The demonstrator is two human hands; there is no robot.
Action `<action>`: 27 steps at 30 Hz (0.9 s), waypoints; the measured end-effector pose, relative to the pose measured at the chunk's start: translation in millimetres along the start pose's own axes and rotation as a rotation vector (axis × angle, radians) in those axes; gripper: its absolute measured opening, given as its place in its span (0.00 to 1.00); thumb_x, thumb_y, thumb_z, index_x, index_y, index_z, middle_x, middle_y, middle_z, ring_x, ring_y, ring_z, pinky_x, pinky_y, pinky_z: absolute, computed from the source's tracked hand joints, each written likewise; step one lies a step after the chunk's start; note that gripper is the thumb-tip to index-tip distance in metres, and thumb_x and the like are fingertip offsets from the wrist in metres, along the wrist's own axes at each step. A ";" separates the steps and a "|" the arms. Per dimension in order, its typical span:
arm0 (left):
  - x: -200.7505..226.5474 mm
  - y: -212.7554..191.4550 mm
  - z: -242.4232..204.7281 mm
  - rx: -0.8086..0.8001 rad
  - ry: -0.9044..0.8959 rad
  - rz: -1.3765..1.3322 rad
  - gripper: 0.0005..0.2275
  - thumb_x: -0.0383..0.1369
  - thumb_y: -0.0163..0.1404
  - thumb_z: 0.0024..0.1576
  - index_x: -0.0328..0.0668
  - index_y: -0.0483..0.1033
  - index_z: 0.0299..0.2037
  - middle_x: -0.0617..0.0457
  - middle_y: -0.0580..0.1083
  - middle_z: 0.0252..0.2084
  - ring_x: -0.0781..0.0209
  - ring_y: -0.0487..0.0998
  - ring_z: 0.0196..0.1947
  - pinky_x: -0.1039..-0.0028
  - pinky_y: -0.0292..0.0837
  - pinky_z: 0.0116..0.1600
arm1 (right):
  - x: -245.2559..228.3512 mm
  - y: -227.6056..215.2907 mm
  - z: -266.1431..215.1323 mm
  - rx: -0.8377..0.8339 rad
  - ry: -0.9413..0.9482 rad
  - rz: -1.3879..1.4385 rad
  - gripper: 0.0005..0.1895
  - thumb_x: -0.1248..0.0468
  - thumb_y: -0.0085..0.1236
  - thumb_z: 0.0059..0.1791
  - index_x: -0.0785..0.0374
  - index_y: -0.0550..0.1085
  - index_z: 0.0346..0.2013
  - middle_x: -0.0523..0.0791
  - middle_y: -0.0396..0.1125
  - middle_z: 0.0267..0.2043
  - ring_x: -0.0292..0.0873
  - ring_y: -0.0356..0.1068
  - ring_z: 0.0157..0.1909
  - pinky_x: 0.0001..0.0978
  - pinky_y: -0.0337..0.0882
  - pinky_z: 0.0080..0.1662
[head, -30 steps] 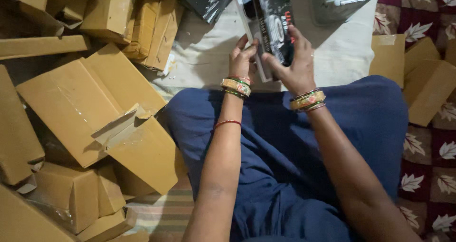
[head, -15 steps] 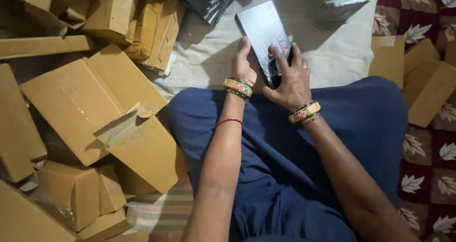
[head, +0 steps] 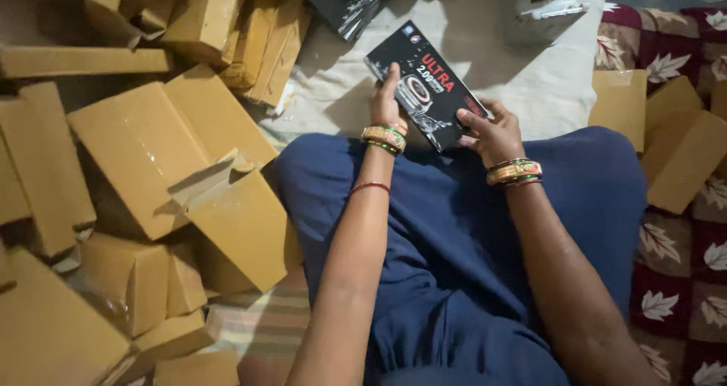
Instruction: The person sits on the floor surrounded by cardboard boxes and packs smartwatch boxes into them. They open the outer boxes, place the inner product boxes inside, and seal them with clear packing tape.
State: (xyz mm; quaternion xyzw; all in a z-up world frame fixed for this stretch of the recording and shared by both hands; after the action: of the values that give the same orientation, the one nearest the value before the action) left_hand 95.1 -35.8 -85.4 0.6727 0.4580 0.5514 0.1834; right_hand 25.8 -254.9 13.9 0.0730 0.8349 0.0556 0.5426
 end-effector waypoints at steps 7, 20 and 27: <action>-36.9 -7.9 -12.7 -0.061 -0.107 0.074 0.16 0.30 0.66 0.49 0.33 0.79 0.44 0.49 0.80 0.38 0.59 0.81 0.33 0.67 0.80 0.40 | 13.4 8.9 -0.9 -0.101 0.029 0.115 0.21 0.68 0.64 0.50 0.65 0.73 0.57 0.43 0.73 0.45 0.35 0.74 0.40 0.27 0.76 0.38; -44.9 -33.4 -25.3 0.177 -0.175 0.347 0.14 0.32 0.66 0.49 0.29 0.80 0.40 0.46 0.80 0.35 0.58 0.80 0.29 0.67 0.76 0.34 | -68.7 252.2 -158.1 -0.504 -0.810 -0.841 0.10 0.64 0.63 0.52 0.60 0.77 0.48 0.48 0.74 0.52 0.49 0.74 0.54 0.43 0.76 0.56; -39.8 -39.2 -36.2 0.087 -0.142 0.356 0.17 0.32 0.65 0.49 0.27 0.79 0.42 0.47 0.81 0.35 0.60 0.80 0.30 0.69 0.76 0.36 | -43.1 391.0 -166.3 -0.641 -0.917 -0.788 0.27 0.64 0.61 0.46 0.63 0.69 0.59 0.61 0.60 0.65 0.63 0.62 0.62 0.53 0.67 0.59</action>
State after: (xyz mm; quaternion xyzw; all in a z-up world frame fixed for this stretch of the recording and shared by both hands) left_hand 47.0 -57.6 -125.9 0.7876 0.3410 0.5061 0.0853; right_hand -84.9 119.4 187.3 -0.3845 0.4274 0.0619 0.8159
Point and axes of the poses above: each hand's wrist, its own z-axis towards the middle knuckle, its own y-axis out of the palm, x = y × z, the point moved 10 cm from there along z, towards the middle knuckle
